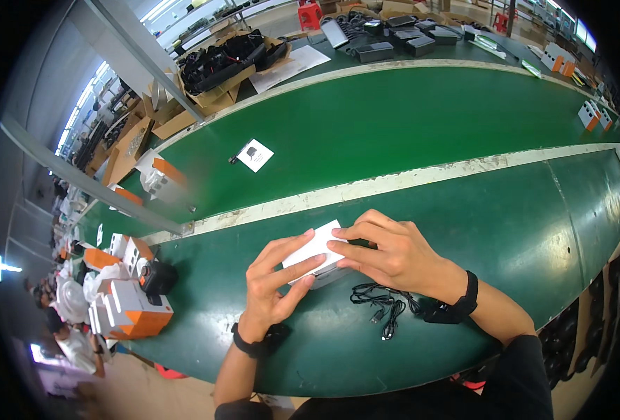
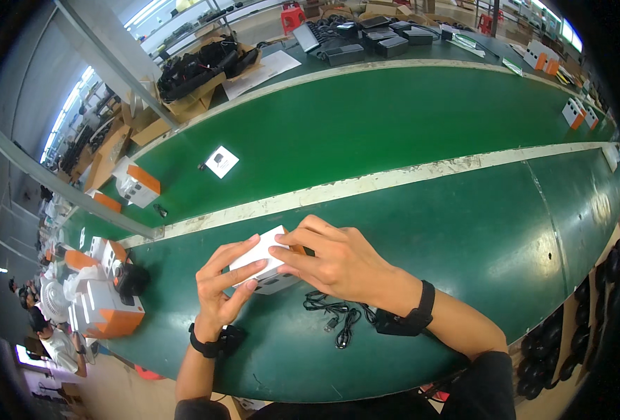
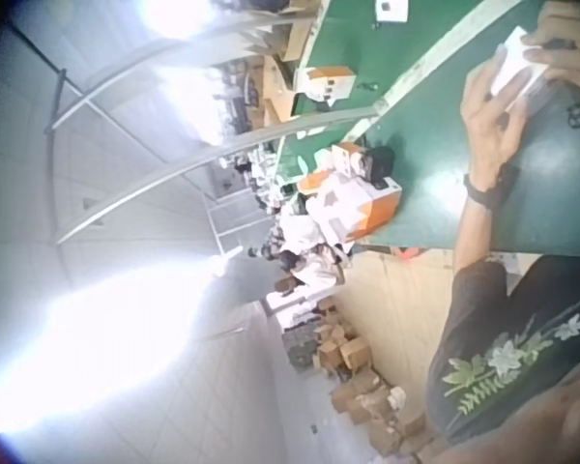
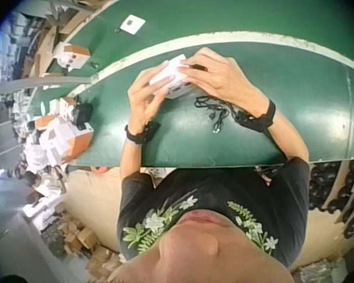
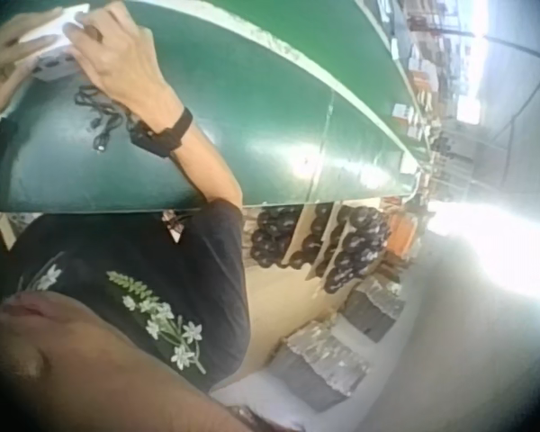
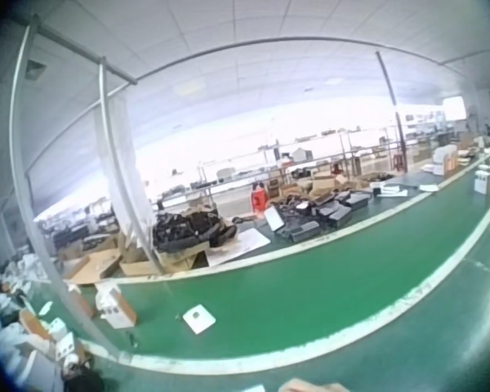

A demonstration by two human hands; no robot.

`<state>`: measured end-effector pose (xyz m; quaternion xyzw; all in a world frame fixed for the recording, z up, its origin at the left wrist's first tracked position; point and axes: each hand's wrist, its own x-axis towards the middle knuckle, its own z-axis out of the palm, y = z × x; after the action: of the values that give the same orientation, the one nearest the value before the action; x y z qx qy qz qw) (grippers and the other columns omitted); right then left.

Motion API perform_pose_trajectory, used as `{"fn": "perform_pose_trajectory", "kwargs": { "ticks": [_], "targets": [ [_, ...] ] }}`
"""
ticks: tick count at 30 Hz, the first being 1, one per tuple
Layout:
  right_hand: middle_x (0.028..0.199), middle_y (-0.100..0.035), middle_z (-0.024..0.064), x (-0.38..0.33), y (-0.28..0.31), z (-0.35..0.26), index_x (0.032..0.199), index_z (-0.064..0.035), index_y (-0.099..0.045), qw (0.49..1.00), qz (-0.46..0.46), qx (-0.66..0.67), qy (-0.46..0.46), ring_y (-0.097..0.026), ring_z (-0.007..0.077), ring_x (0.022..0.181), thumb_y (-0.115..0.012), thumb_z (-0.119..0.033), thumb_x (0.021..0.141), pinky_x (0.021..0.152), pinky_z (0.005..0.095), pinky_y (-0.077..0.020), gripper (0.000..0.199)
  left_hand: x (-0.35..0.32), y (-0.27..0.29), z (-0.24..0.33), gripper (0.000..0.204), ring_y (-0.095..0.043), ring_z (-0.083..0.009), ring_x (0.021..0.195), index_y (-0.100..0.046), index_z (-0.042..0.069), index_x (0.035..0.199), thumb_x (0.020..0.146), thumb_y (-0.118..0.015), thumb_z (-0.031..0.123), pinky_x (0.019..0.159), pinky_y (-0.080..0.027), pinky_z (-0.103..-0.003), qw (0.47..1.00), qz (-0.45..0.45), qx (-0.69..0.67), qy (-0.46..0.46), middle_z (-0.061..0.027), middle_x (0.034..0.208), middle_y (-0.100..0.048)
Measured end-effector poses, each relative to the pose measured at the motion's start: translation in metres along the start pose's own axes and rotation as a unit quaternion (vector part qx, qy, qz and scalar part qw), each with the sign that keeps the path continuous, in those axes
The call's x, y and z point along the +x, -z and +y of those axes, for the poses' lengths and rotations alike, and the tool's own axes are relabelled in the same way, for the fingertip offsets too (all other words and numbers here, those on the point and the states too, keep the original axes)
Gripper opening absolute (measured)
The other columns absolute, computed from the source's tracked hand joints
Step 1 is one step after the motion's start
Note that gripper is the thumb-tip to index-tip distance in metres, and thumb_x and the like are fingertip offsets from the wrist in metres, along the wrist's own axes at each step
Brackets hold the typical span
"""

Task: Packing electronic components and USB cables into small retail boxes on a factory assembly line.

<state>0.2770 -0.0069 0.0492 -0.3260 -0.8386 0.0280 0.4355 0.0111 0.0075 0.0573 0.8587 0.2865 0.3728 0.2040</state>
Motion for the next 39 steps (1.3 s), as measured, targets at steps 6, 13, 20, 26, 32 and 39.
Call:
{"fn": "perform_pose_trajectory", "kwargs": {
  "ticks": [6, 13, 20, 26, 32, 39],
  "targets": [
    [0.110, -0.073, 0.0043, -0.004, -0.004, -0.003, 0.116, -0.0071, -0.079, 0.999, 0.024, -0.035, 0.010, -0.065, 0.0189, 0.088, -0.090, -0.015, 0.078, 0.055, 0.0292, -0.0545, 0.041, 0.002, -0.001, 0.000, 0.039, -0.069, -0.0377, 0.116, -0.084, 0.010, 0.119, 0.080, -0.075, 0.008, 0.102, -0.056, -0.045, 1.000, -0.009, 0.009, -0.015, -0.0190, 0.139, -0.071],
    [0.109, -0.069, 0.0032, 0.000, 0.003, -0.001, 0.114, -0.0055, -0.076, 1.000, -0.004, -0.002, -0.020, -0.061, 0.0189, 0.095, -0.081, -0.019, 0.089, 0.062, 0.0291, -0.0575, 0.029, 0.003, -0.002, -0.004, 0.038, -0.069, -0.0386, 0.117, -0.084, 0.012, 0.119, 0.083, -0.074, 0.012, 0.101, -0.057, -0.046, 1.000, -0.007, 0.012, -0.017, -0.0190, 0.139, -0.071],
    [0.140, -0.061, 0.0130, 0.000, 0.009, 0.008, 0.124, -0.0060, -0.071, 0.995, -0.063, 0.082, -0.010, -0.066, 0.0296, 0.113, -0.089, -0.021, 0.082, 0.070, 0.0384, -0.0614, 0.048, 0.005, 0.010, 0.004, 0.044, -0.066, -0.0400, 0.119, -0.080, 0.020, 0.128, 0.084, -0.083, 0.024, 0.094, -0.060, -0.046, 0.989, -0.093, 0.107, -0.046, -0.0146, 0.152, -0.062],
    [0.146, -0.055, 0.0233, -0.011, -0.009, 0.008, 0.145, -0.0264, -0.064, 0.971, -0.182, 0.108, -0.114, -0.074, 0.0372, 0.089, -0.080, -0.027, 0.094, 0.075, 0.0442, -0.0618, 0.053, -0.003, 0.015, -0.003, 0.068, -0.061, -0.0391, 0.124, -0.070, 0.027, 0.143, 0.078, -0.087, 0.013, 0.094, -0.061, -0.046, 0.981, -0.121, 0.145, -0.054, -0.0081, 0.163, -0.052],
    [0.130, -0.059, 0.0233, -0.001, -0.006, 0.014, 0.151, -0.0254, -0.061, 0.985, -0.133, 0.083, -0.071, -0.070, 0.0373, 0.091, -0.077, -0.025, 0.096, 0.078, 0.0446, -0.0598, 0.057, -0.005, 0.030, -0.029, 0.061, -0.044, -0.0491, 0.148, -0.055, 0.021, 0.157, 0.100, -0.071, 0.036, 0.119, -0.041, -0.053, 0.980, -0.183, 0.059, -0.048, -0.0238, 0.174, -0.027],
    [0.117, -0.059, 0.0208, -0.011, 0.054, 0.149, 0.149, -0.0161, -0.062, 0.905, 0.095, -0.220, -0.352, -0.068, 0.0363, 0.094, -0.079, -0.021, 0.094, 0.082, 0.0470, -0.0579, 0.058, 0.021, 0.072, -0.165, 0.121, -0.036, -0.0439, 0.149, -0.011, -0.005, 0.167, 0.083, -0.090, 0.033, 0.125, -0.032, -0.051, 0.931, 0.261, 0.065, 0.247, -0.0345, 0.164, -0.028]
  ]
}}
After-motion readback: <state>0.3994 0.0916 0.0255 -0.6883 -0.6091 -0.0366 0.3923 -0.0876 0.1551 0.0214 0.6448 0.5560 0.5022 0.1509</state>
